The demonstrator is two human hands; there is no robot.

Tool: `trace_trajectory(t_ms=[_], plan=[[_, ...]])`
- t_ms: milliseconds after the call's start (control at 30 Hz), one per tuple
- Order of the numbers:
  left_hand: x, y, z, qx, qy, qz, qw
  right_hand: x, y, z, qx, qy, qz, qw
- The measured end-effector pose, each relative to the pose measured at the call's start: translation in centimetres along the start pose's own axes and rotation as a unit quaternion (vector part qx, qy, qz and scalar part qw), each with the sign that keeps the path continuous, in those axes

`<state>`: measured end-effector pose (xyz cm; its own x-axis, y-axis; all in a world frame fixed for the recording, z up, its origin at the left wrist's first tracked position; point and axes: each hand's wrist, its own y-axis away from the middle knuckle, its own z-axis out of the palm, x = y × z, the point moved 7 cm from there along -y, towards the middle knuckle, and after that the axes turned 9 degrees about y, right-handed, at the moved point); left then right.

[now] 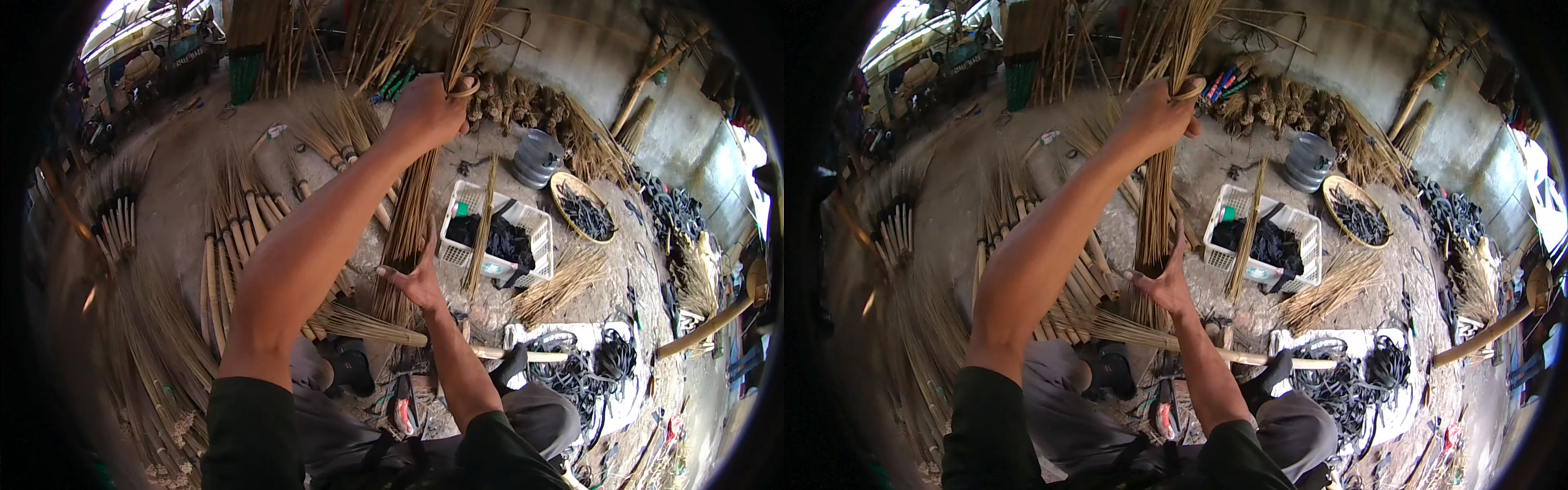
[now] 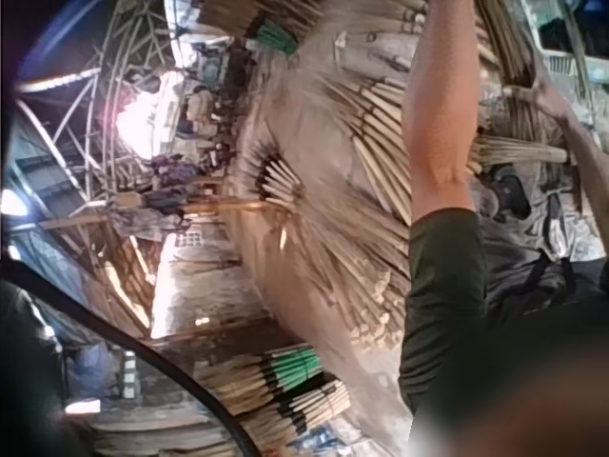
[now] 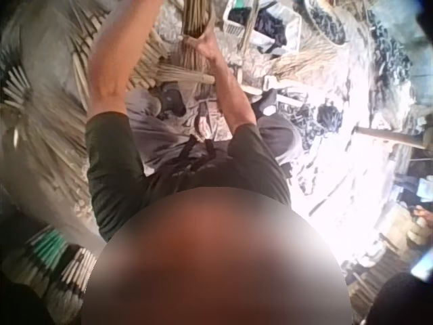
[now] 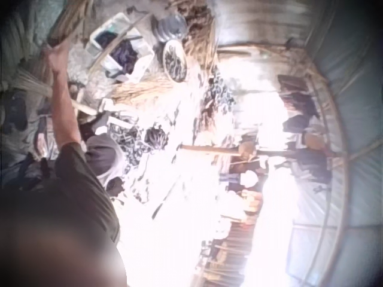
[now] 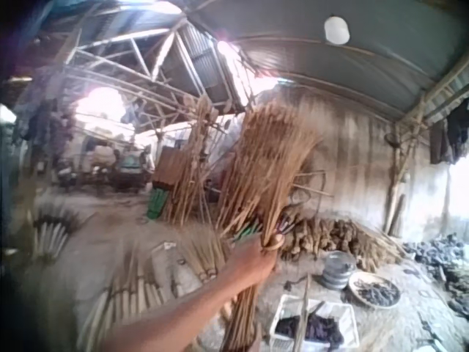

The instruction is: The person assembles a broom by gathering dried plant fibers, aligning them, and securing them to a wooden handle using black binding strips. The person repeatedly wraps and tightens the bindings while seated on the floor among finished brooms and materials.

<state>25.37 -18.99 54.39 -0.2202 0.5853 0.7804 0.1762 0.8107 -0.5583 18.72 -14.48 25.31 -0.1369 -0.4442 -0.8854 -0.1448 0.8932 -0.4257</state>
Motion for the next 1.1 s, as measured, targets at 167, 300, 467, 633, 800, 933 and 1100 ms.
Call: trace_trajectory(t_ms=[167, 300, 467, 633, 800, 933, 1100], plan=[[1.8, -0.8, 0.1, -0.004, 0.011, 0.031, 0.999, -1.1, -0.9, -0.8, 0.044, 0.001, -0.001, 0.999], [4.1, -2.7, -0.3, -0.002, 0.003, 0.055, 0.998, -2.1, -1.8, -1.6, 0.062, 0.026, -0.052, 0.996], [4.8, -3.7, -0.3, -0.007, 0.089, 0.05, 0.995, -2.7, -2.0, -2.3, 0.041, -0.033, -0.056, 0.997], [4.9, -5.1, -0.8, -0.019, 0.031, 0.037, 0.999, -3.8, -2.1, -3.3, 0.039, -0.022, -0.041, 0.998], [6.4, -4.4, 0.3, -0.062, 0.154, 0.041, 0.985, -4.4, -3.1, -3.7, 0.015, -0.042, -0.042, 0.998], [7.1, -4.1, -0.5, -0.034, 0.041, -0.034, 0.998, -4.4, -3.5, -4.2, 0.029, 0.006, -0.062, 0.998], [7.6, -4.3, -0.5, 0.003, 0.055, -0.023, 0.998, -4.2, -3.9, -4.6, 0.029, -0.009, -0.05, 0.998]])
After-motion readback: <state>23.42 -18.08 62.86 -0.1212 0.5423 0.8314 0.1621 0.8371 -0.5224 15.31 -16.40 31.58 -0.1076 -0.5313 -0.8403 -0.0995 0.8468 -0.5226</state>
